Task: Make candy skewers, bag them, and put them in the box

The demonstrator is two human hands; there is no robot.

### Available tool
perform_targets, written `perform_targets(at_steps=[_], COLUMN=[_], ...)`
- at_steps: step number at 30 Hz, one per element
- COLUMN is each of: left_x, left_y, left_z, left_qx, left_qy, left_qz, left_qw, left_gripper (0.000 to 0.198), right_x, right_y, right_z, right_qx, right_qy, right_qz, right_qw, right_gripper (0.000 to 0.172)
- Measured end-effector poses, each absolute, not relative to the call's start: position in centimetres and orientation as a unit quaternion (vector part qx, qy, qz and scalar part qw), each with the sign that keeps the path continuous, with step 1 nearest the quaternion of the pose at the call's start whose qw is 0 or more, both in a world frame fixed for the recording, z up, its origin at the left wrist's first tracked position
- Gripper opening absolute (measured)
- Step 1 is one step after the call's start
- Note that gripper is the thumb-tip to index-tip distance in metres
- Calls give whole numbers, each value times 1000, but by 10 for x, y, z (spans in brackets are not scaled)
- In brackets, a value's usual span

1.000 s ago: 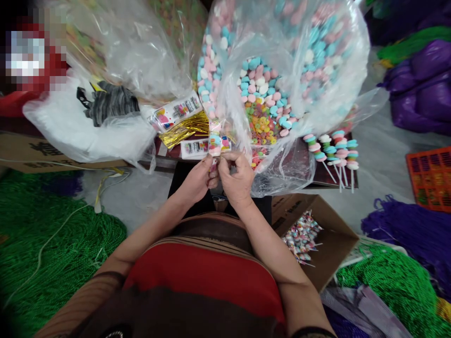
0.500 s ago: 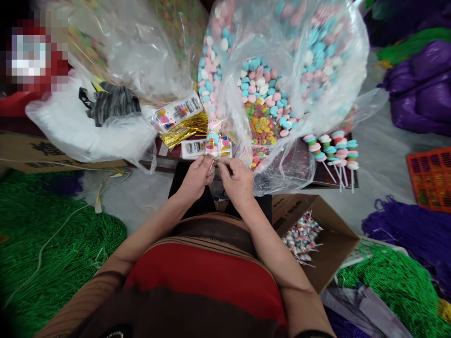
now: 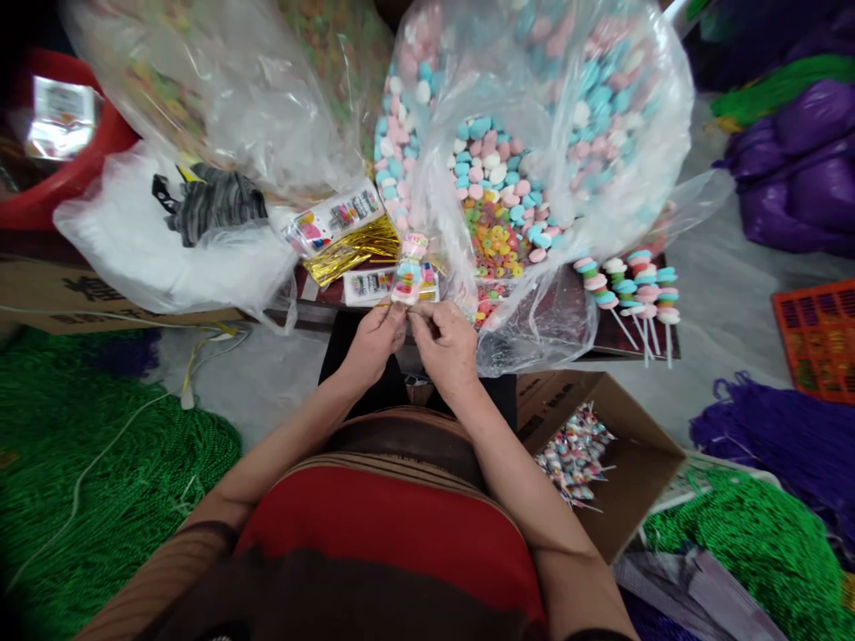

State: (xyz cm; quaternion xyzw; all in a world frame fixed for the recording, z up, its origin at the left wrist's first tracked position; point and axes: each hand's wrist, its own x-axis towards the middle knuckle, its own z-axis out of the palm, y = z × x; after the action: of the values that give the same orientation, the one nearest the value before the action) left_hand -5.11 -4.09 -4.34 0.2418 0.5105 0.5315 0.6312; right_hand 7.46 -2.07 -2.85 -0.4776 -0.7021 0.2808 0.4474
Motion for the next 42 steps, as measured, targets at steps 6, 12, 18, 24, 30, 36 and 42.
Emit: perform_targets(at_steps=[6,12,18,24,30,36,42], left_x=[-52,-56,-61,-64,-62,-60,-61], left_y=[-47,-52,-53,-53,-56,-52,-47], left_z=[-47,-51,-36,-20,-16,-18,-16], left_qx=[327,347,326,272,232,189,137], left_qy=[459,441,386,297,247,250,287], left_qz=[590,592,551,424,363,405,427], left_qw=[578,578,664,811,868,859,847], left_gripper=[48,54,55,58,56,49,28], right_x=[80,83,91,95,102,92,80], right_y=[-23,-27,-27,-22,-13,-5,-4], right_z=[-23,-16,-16,-14,-3,-25,-40], right_qx=[-474,-448,-426,-386,-328,-370,-431], right_qy=[-671,-641,-620,-590,-585,-529,-525], right_qz=[347,414,485,567,647,644,586], right_qw=[453,465,446,426,363,411,442], right_gripper=[12,11,15,27,37,37,36])
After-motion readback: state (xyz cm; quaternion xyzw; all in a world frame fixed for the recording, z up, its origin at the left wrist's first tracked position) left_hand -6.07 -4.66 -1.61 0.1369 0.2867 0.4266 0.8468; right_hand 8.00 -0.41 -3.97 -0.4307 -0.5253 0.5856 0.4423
